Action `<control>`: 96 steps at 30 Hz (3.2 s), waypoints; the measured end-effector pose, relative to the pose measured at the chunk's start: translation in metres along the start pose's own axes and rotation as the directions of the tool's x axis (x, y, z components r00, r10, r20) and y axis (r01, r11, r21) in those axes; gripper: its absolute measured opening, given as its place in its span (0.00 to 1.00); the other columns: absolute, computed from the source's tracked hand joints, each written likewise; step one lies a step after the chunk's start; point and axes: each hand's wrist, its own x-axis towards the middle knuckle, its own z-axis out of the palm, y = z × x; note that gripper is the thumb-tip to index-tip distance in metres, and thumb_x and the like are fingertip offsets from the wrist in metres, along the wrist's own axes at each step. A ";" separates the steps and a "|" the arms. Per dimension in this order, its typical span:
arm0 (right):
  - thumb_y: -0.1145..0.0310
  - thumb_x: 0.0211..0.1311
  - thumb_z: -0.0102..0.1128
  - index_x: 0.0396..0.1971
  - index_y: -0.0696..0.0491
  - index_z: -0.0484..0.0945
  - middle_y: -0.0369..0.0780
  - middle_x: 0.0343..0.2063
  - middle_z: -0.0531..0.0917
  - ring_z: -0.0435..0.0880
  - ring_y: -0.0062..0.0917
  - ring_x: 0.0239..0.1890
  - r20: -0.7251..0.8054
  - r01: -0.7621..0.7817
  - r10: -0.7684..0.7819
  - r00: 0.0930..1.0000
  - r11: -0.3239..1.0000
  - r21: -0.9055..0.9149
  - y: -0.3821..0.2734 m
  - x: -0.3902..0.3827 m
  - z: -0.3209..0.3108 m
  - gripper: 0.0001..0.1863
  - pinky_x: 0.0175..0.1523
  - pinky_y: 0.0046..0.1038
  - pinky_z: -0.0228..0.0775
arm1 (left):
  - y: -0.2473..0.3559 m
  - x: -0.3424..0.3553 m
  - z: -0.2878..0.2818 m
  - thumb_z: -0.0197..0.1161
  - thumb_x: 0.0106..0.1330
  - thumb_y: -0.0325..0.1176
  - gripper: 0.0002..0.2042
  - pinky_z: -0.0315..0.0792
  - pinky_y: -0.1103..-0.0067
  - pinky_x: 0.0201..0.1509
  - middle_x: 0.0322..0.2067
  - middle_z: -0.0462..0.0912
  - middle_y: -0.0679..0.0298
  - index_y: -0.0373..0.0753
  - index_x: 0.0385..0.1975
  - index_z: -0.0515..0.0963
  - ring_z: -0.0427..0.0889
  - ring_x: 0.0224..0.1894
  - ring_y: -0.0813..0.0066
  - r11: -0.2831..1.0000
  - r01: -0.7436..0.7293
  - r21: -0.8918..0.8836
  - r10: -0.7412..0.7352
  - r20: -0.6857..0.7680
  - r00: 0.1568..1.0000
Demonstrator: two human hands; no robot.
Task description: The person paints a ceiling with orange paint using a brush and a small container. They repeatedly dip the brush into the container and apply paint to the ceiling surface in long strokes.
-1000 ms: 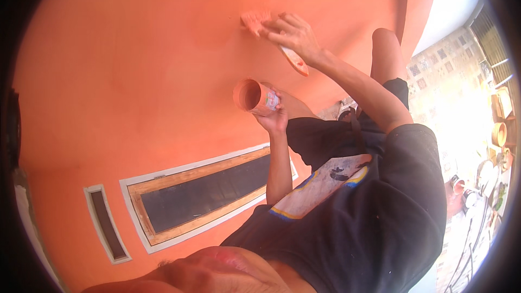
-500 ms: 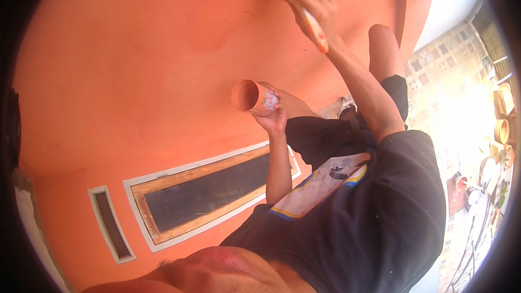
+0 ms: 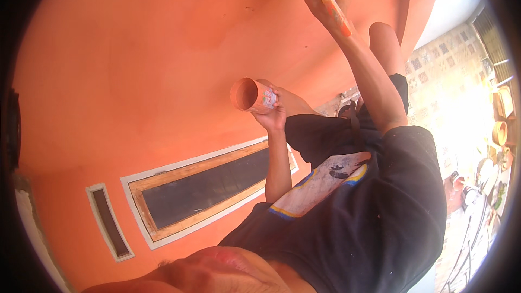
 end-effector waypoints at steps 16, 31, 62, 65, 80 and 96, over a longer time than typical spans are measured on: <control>0.76 0.53 0.73 0.42 0.50 0.88 0.36 0.42 0.88 0.87 0.31 0.43 0.571 0.123 -0.244 0.784 0.962 0.243 -0.019 -0.022 0.005 0.15 0.45 0.31 0.81 | 0.001 -0.003 -0.007 0.64 0.66 0.59 0.34 0.83 0.67 0.43 0.61 0.73 0.53 0.44 0.66 0.70 0.74 0.60 0.50 0.999 -0.046 0.018 0.046 -0.020 0.999; 0.74 0.53 0.70 0.46 0.45 0.86 0.35 0.45 0.87 0.86 0.30 0.39 0.741 0.000 -0.300 0.600 0.927 0.376 -0.087 -0.056 0.011 0.18 0.42 0.30 0.81 | -0.002 0.005 -0.002 0.63 0.67 0.60 0.34 0.83 0.69 0.41 0.60 0.75 0.51 0.44 0.66 0.70 0.76 0.58 0.48 0.998 -0.046 0.041 0.046 -0.007 0.999; 0.71 0.62 0.72 0.42 0.56 0.85 0.40 0.39 0.87 0.87 0.27 0.39 0.947 -0.504 0.258 0.191 0.854 -0.130 -0.083 -0.148 -0.084 0.10 0.44 0.29 0.80 | 0.000 -0.010 -0.031 0.61 0.66 0.61 0.36 0.84 0.68 0.43 0.63 0.72 0.50 0.46 0.69 0.67 0.74 0.61 0.46 0.973 -0.165 -0.158 0.188 0.143 0.972; 0.68 0.68 0.68 0.45 0.59 0.81 0.38 0.39 0.86 0.85 0.20 0.42 0.835 -0.753 0.534 0.128 0.601 -0.268 -0.069 -0.162 -0.112 0.12 0.48 0.25 0.79 | 0.000 -0.008 -0.033 0.61 0.66 0.63 0.38 0.84 0.69 0.43 0.63 0.73 0.50 0.45 0.69 0.67 0.75 0.60 0.47 0.977 -0.177 -0.119 0.193 0.138 0.971; 0.57 0.71 0.66 0.37 0.55 0.78 0.32 0.24 0.76 0.74 0.15 0.24 0.571 -0.939 0.803 -0.172 0.041 -0.341 -0.057 -0.202 -0.157 0.15 0.33 0.22 0.70 | -0.001 -0.004 -0.026 0.62 0.65 0.61 0.36 0.84 0.68 0.40 0.60 0.76 0.51 0.45 0.68 0.69 0.77 0.58 0.46 0.990 -0.125 -0.067 0.131 0.081 0.988; 0.54 0.71 0.65 0.45 0.58 0.84 0.38 0.37 0.87 0.86 0.22 0.41 0.682 -0.795 0.697 0.220 0.533 -0.289 -0.060 -0.119 -0.129 0.20 0.49 0.26 0.75 | 0.004 -0.004 -0.028 0.66 0.64 0.59 0.36 0.83 0.69 0.42 0.61 0.73 0.49 0.46 0.67 0.69 0.74 0.59 0.47 0.988 -0.113 -0.106 0.129 0.160 0.979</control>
